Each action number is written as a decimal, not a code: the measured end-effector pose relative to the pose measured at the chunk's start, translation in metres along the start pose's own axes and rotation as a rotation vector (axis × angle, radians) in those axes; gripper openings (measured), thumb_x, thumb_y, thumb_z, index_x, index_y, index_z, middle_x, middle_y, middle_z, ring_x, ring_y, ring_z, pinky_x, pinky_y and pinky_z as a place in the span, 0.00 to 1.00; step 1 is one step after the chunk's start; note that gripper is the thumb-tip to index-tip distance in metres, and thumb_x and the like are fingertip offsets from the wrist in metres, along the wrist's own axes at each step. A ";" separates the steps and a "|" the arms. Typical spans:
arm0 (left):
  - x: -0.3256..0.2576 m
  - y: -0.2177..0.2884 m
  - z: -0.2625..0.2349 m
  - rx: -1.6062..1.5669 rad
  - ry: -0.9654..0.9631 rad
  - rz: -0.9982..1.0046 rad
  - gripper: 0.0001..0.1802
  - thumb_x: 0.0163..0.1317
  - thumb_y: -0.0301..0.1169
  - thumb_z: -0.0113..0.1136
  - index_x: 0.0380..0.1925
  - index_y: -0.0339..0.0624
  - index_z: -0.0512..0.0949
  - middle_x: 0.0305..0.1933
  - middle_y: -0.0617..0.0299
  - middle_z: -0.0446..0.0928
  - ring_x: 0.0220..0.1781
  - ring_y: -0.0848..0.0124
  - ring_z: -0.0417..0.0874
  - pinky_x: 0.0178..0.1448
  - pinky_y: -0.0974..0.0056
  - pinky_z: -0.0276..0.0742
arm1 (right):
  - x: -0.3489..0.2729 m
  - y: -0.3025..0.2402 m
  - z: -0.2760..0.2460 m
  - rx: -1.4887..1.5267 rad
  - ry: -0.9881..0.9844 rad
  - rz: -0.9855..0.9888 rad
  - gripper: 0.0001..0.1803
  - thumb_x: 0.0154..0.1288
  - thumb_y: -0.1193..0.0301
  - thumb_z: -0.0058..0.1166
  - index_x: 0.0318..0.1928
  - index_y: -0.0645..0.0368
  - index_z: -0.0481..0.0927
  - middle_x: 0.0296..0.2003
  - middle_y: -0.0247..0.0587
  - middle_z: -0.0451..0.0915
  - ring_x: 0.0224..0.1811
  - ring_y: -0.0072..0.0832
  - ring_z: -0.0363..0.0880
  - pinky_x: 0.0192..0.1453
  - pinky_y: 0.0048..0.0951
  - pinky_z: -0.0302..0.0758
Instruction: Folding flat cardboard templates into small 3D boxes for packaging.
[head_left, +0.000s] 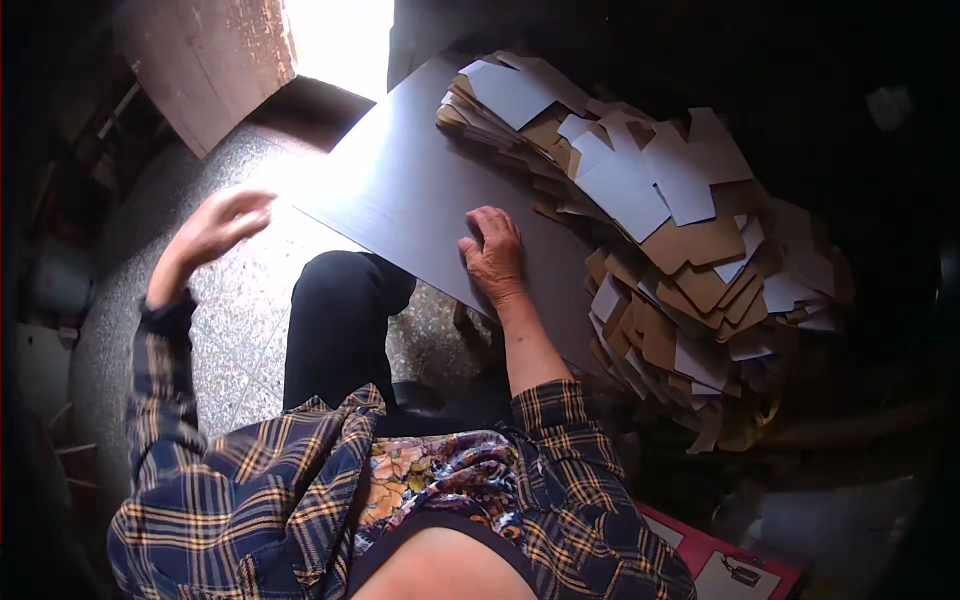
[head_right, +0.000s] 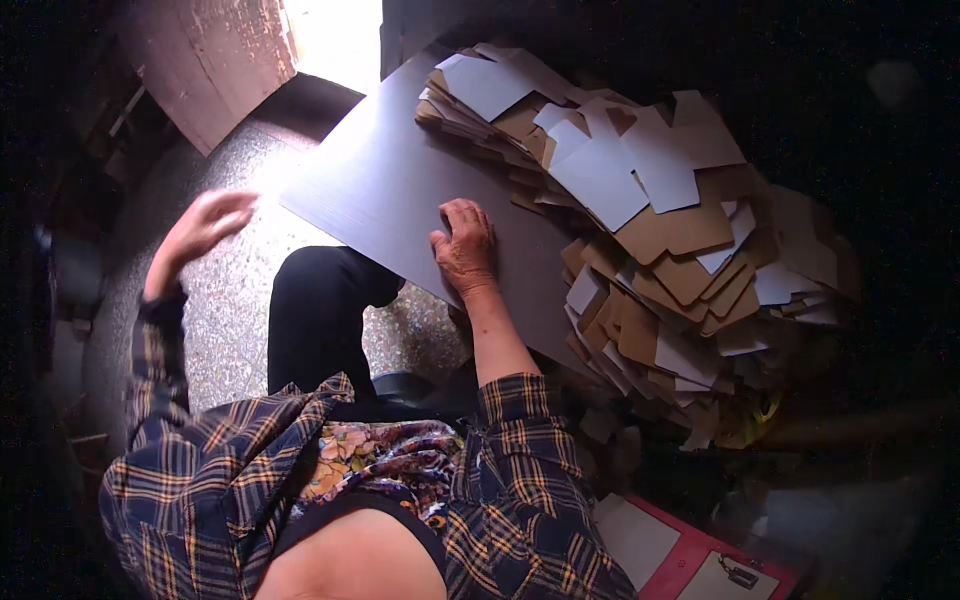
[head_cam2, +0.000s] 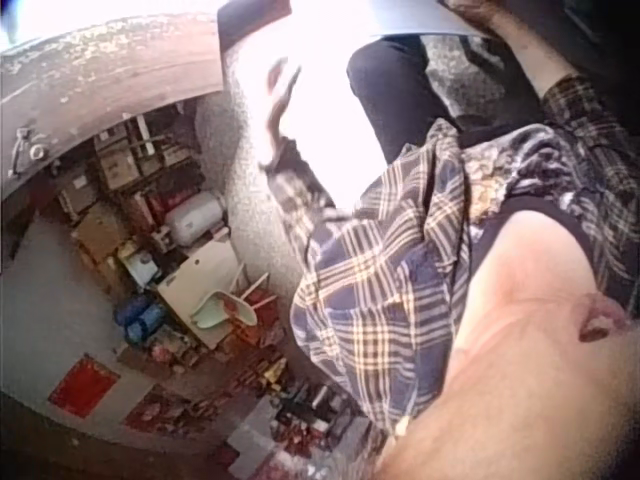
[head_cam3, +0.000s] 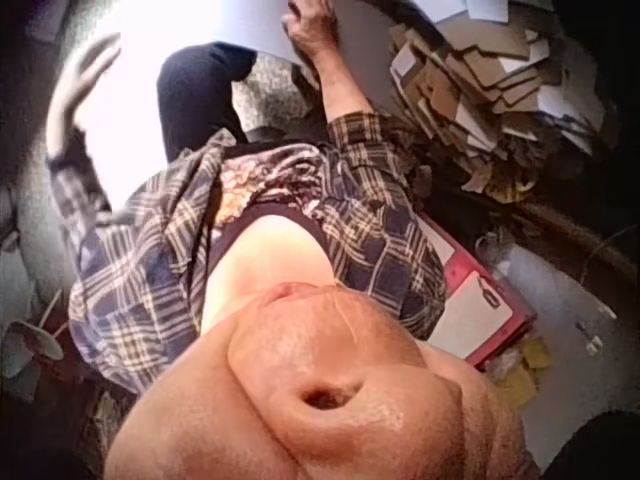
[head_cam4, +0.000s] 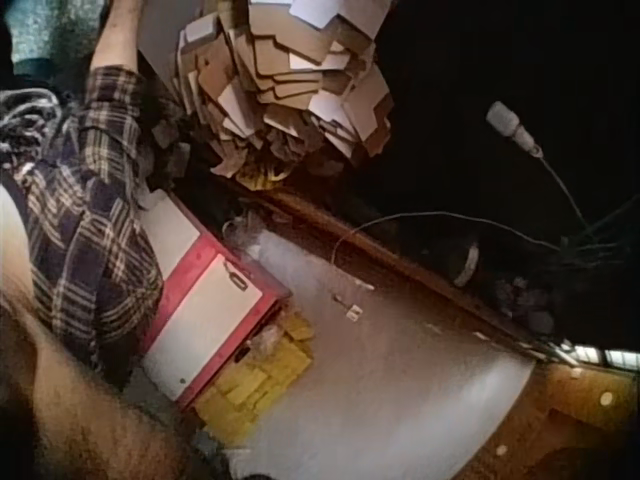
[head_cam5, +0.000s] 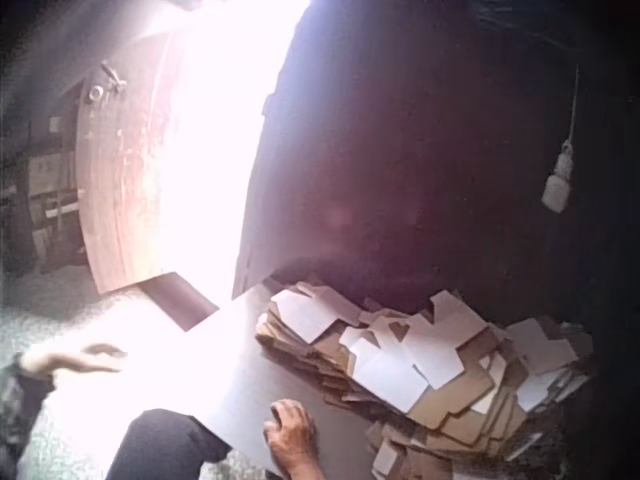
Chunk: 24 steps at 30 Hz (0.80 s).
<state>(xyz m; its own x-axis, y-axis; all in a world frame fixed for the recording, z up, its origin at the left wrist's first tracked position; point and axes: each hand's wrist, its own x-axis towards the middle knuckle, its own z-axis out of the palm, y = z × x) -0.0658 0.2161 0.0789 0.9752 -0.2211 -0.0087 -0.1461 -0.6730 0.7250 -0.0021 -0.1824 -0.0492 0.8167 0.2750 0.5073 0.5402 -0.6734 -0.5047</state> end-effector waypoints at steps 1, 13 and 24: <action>0.036 0.034 0.012 0.042 -0.027 0.127 0.21 0.62 0.37 0.60 0.53 0.38 0.75 0.46 0.53 0.80 0.47 0.66 0.81 0.52 0.62 0.77 | -0.002 0.005 -0.001 0.024 0.046 0.027 0.20 0.47 0.72 0.58 0.44 0.58 0.77 0.49 0.46 0.74 0.59 0.42 0.68 0.65 0.43 0.62; 0.138 0.210 0.161 0.118 -0.316 0.630 0.21 0.61 0.38 0.61 0.51 0.39 0.75 0.48 0.49 0.79 0.50 0.56 0.81 0.52 0.58 0.77 | 0.020 0.009 -0.171 -0.931 0.392 0.343 0.29 0.47 0.66 0.63 0.53 0.54 0.72 0.58 0.52 0.64 0.63 0.48 0.61 0.63 0.50 0.60; 0.200 0.151 0.221 -0.112 -0.180 0.417 0.24 0.58 0.38 0.62 0.52 0.35 0.74 0.50 0.46 0.77 0.53 0.55 0.78 0.57 0.59 0.73 | 0.021 0.012 -0.172 -1.059 0.117 0.434 0.35 0.40 0.62 0.68 0.55 0.49 0.72 0.55 0.40 0.67 0.58 0.43 0.64 0.63 0.47 0.59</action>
<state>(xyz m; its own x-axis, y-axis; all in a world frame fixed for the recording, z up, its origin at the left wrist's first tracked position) 0.0707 -0.0860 0.0345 0.7913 -0.5820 0.1872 -0.4912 -0.4229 0.7615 -0.0135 -0.3031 0.0755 0.8385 -0.1491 0.5241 -0.2686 -0.9500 0.1594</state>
